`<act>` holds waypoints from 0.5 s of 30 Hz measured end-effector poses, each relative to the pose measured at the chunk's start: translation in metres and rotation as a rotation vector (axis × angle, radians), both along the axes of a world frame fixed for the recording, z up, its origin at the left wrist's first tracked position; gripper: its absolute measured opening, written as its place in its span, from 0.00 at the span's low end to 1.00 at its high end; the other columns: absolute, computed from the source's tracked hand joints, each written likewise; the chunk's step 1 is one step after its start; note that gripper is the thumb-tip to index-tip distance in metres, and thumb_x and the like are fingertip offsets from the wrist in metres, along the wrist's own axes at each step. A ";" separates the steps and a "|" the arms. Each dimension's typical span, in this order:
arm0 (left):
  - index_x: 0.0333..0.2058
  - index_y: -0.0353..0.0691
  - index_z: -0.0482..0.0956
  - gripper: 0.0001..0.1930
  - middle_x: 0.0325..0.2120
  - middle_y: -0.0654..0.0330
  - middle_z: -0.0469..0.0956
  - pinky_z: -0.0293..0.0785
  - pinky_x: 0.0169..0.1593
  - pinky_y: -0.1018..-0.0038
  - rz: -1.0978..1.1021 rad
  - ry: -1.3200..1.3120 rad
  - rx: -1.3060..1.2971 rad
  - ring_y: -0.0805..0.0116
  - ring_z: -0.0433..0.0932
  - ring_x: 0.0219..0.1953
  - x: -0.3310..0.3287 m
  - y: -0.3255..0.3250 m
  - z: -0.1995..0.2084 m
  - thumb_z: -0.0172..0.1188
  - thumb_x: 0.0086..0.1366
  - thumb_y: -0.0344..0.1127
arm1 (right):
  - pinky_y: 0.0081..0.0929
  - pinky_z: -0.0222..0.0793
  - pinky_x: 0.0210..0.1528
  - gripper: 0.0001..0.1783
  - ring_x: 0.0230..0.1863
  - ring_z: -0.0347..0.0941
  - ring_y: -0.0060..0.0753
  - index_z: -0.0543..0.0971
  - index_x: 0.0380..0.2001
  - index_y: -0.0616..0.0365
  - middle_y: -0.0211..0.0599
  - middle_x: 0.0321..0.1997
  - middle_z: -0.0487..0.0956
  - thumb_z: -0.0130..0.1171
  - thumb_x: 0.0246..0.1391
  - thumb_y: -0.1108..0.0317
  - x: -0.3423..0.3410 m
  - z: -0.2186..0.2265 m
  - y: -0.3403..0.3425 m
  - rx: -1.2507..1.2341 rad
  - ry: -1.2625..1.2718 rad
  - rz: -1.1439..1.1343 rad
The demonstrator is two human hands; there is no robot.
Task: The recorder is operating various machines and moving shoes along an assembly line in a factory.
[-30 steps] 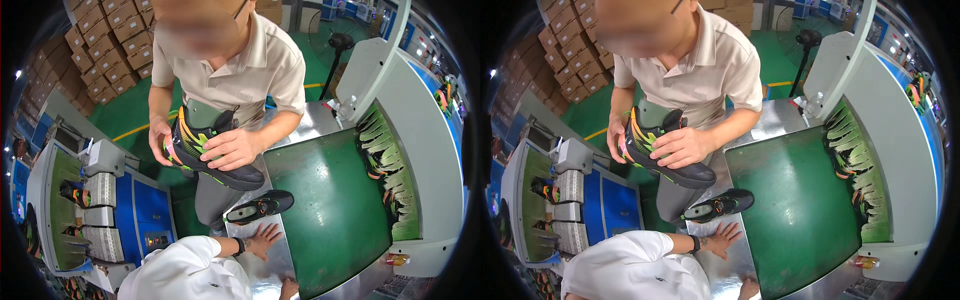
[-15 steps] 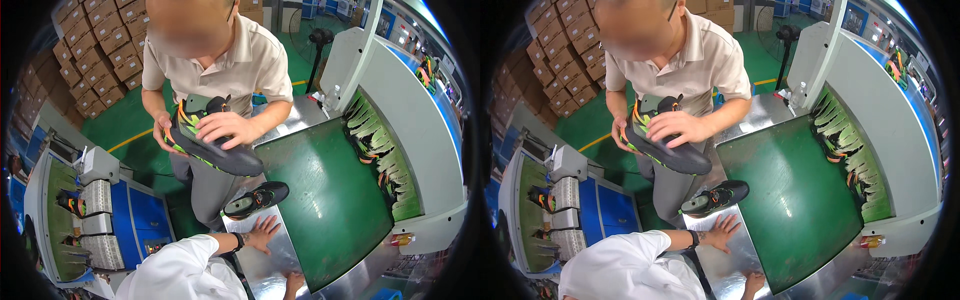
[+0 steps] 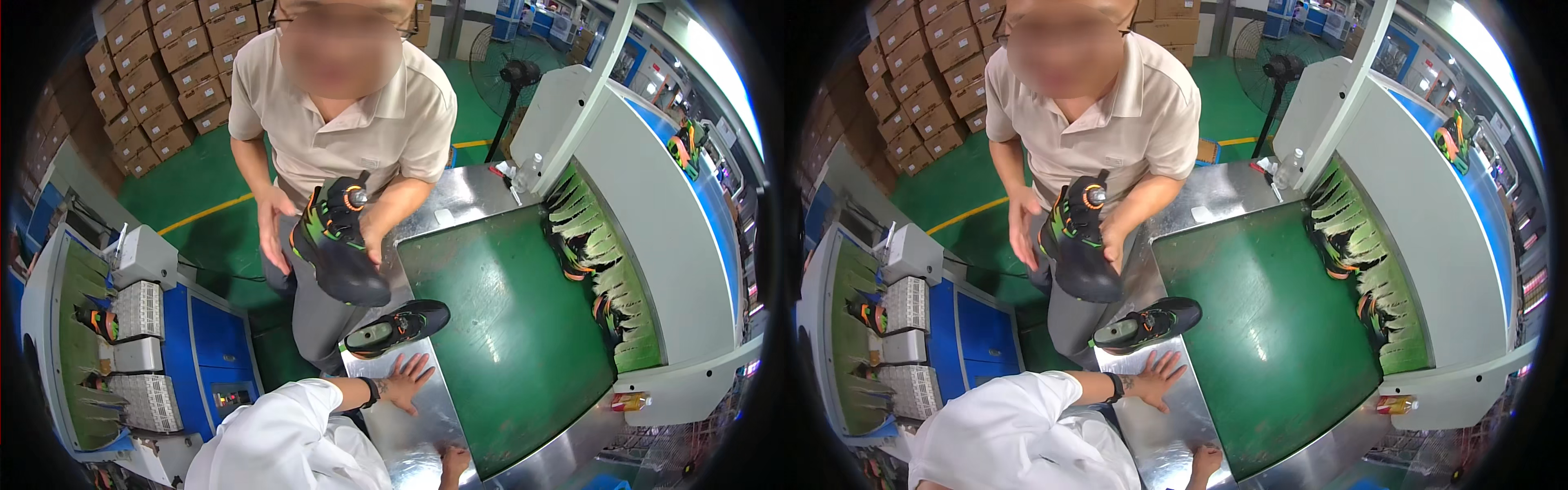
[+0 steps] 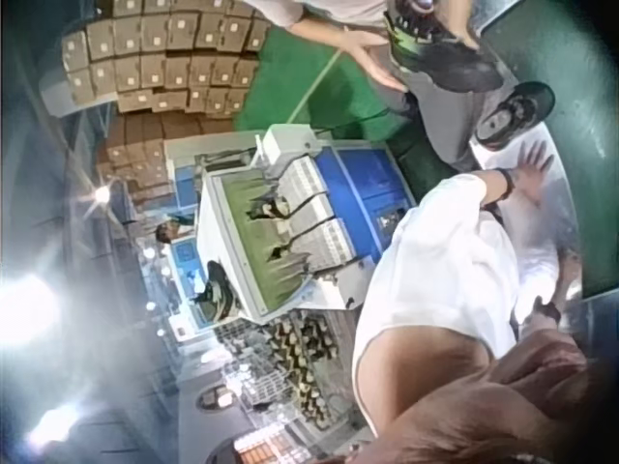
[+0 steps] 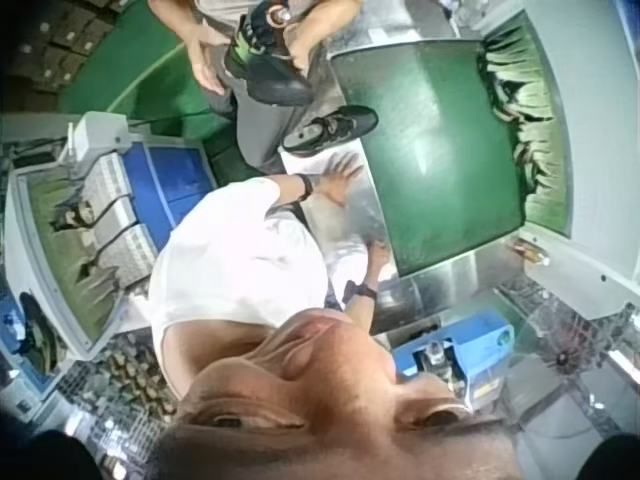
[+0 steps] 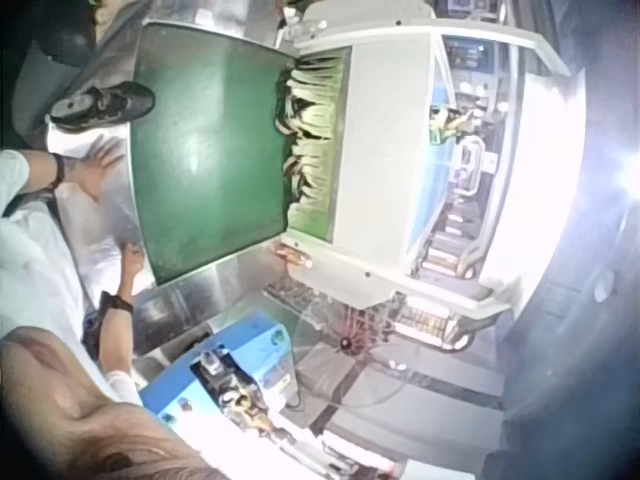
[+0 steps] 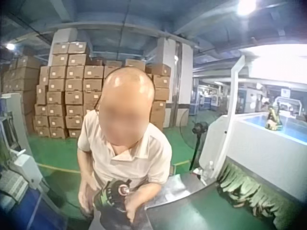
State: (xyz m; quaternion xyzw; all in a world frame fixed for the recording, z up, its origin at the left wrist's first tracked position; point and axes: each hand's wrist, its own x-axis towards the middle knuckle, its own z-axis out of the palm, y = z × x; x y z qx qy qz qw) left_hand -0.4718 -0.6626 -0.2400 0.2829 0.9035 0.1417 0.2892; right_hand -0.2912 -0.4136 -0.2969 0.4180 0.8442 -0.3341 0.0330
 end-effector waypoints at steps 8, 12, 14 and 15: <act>0.69 0.39 0.35 0.69 0.68 0.37 0.25 0.28 0.64 0.35 0.010 0.039 0.036 0.39 0.25 0.70 -0.001 -0.006 -0.005 0.69 0.39 0.67 | 0.48 0.72 0.39 0.18 0.34 0.77 0.62 0.75 0.23 0.71 0.61 0.29 0.79 0.58 0.41 0.62 -0.001 0.003 -0.009 0.097 -0.033 0.073; 0.68 0.39 0.36 0.65 0.68 0.38 0.24 0.29 0.65 0.36 0.037 0.065 -0.010 0.39 0.25 0.70 0.003 0.001 0.007 0.68 0.44 0.63 | 0.42 0.70 0.36 0.11 0.28 0.73 0.49 0.74 0.25 0.65 0.47 0.24 0.75 0.60 0.42 0.67 0.006 0.001 -0.013 0.000 0.148 -0.001; 0.67 0.37 0.44 0.53 0.68 0.37 0.30 0.35 0.66 0.39 0.102 -0.017 0.007 0.38 0.30 0.70 0.012 0.009 0.014 0.65 0.52 0.54 | 0.41 0.70 0.37 0.13 0.30 0.73 0.47 0.74 0.26 0.65 0.47 0.26 0.75 0.61 0.42 0.65 0.013 0.004 -0.017 -0.006 0.172 0.018; 0.67 0.37 0.44 0.53 0.68 0.37 0.30 0.35 0.66 0.39 0.097 0.028 0.007 0.38 0.30 0.70 0.019 0.014 0.017 0.65 0.52 0.54 | 0.41 0.70 0.38 0.14 0.31 0.73 0.46 0.74 0.27 0.64 0.46 0.28 0.75 0.62 0.41 0.65 0.019 0.007 -0.020 -0.052 0.179 0.011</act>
